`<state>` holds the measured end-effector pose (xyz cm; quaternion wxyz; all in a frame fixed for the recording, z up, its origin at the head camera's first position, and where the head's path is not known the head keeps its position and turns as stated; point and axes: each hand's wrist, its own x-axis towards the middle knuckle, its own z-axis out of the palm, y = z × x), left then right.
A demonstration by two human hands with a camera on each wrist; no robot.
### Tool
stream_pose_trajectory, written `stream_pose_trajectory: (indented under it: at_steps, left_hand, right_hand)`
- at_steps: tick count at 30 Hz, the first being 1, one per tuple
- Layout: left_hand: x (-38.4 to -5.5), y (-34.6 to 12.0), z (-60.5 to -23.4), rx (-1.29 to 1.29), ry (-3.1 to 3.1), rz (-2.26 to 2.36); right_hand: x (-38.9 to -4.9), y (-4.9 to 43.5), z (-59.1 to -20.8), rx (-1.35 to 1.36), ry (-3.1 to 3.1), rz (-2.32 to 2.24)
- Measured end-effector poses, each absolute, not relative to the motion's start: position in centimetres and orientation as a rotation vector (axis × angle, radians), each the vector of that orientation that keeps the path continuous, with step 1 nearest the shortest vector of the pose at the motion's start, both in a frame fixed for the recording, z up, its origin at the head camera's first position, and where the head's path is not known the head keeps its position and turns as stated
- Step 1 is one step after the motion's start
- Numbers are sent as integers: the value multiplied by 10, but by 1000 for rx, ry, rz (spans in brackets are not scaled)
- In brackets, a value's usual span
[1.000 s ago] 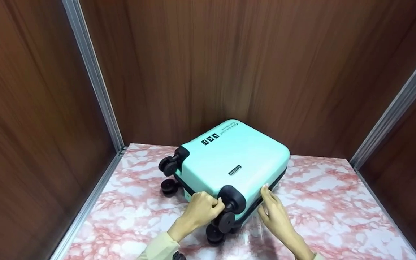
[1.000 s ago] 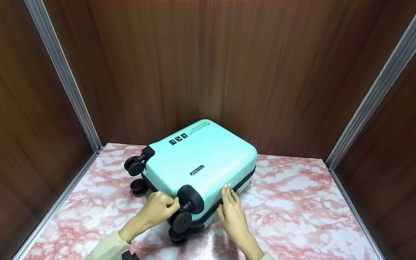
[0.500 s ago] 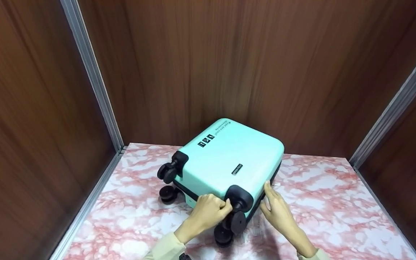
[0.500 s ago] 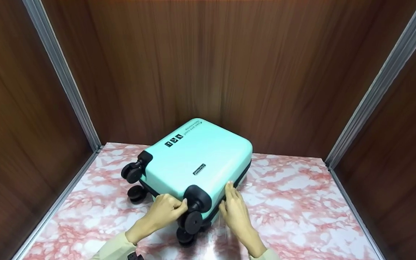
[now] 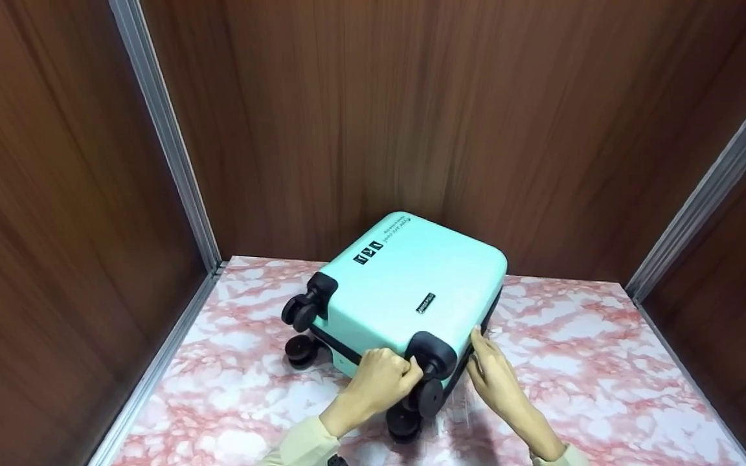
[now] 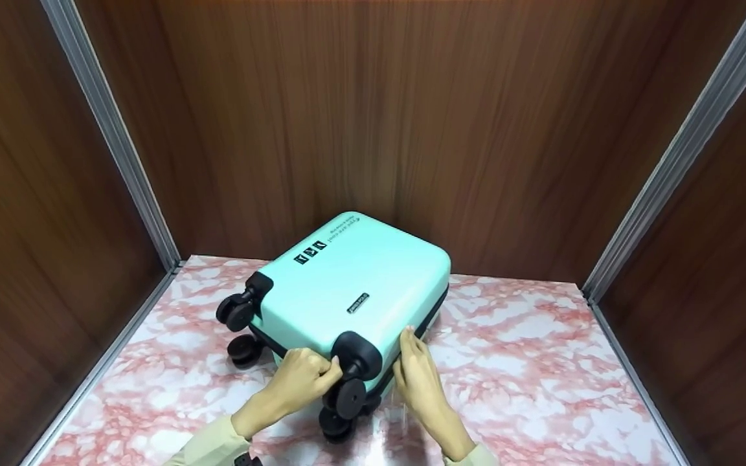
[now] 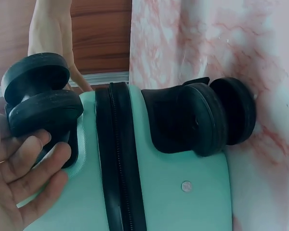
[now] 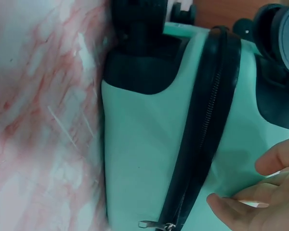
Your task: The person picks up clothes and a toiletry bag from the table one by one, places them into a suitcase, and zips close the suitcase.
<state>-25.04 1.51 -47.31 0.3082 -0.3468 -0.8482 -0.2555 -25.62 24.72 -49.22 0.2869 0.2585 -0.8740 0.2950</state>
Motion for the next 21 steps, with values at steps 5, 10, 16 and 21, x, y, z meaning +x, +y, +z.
stream_pose_trajectory:
  at_steps: [5, 10, 16, 21]
  left_hand:
    - [-250, 26, -471, -918, -2232, -658]
    - [-250, 38, -471, -891, -2242, -607]
    - [-245, 41, -477, -785, -2306, -662]
    - [-243, 37, -480, -782, -2349, -736]
  right_hand:
    - [-263, 255, -494, 707, -2343, 829]
    - [-272, 260, -495, 721, -2347, 869]
    - [-274, 261, -501, 723, -2327, 864]
    - [-266, 260, -501, 683, -2350, 871]
